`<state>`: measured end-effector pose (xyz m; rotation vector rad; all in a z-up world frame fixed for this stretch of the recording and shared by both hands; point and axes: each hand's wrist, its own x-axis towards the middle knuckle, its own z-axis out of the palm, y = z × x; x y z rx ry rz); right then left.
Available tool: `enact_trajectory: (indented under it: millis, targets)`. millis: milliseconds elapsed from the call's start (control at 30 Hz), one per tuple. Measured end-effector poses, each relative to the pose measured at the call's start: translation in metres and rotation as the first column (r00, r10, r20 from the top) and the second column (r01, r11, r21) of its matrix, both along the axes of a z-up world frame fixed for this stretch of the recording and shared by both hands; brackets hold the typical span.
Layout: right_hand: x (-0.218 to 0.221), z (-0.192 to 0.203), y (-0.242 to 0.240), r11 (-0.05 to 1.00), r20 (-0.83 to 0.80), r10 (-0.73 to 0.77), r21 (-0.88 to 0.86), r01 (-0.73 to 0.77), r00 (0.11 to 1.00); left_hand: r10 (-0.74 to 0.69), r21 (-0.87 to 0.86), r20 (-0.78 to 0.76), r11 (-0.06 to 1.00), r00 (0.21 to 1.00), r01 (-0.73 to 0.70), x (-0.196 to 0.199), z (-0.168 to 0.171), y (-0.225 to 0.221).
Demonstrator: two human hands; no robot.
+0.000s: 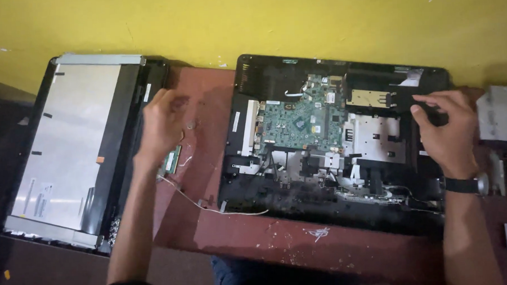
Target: Removing screws and disconnecting ribbon cables to extract a motherboard from a laptop chassis.
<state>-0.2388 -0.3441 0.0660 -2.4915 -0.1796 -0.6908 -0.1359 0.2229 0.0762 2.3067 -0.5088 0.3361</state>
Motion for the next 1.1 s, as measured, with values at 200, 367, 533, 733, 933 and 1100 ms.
enact_trajectory:
  millis: [200, 367, 533, 733, 933, 1100]
  targets:
    - [-0.004, 0.008, 0.015, 0.999, -0.056, 0.033, 0.017, -0.032, 0.998, 0.05, 0.19, -0.054, 0.981, 0.997, -0.038, -0.05, 0.007, 0.021]
    - [-0.003, 0.016, 0.022, 0.999, -0.097, 0.014, 0.032, -0.011, 0.995, 0.093, 0.274, 0.105, 0.954, 0.99, -0.118, -0.093, -0.006, -0.009]
    - [-0.002, 0.014, 0.024, 0.999, -0.1, 0.038, 0.033, -0.035, 0.994, 0.052, 0.32, 0.238, 0.939, 0.97, -0.129, -0.111, -0.007, -0.043]
    - [-0.002, 0.002, 0.018, 0.998, -0.041, 0.056, 0.024, -0.055, 0.998, 0.2, 0.383, 0.236, 0.88, 0.951, -0.28, -0.077, -0.018, -0.016]
    - [-0.002, 0.003, 0.02, 0.999, -0.063, 0.03, 0.031, -0.028, 0.998, 0.057, 0.541, 0.279, 0.815, 0.959, -0.206, -0.044, -0.02, -0.003]
    - [-0.002, 0.006, 0.02, 0.999, -0.082, 0.015, 0.053, -0.011, 0.997, 0.037, 0.519, 0.141, 0.848, 0.989, -0.105, -0.033, -0.005, -0.011]
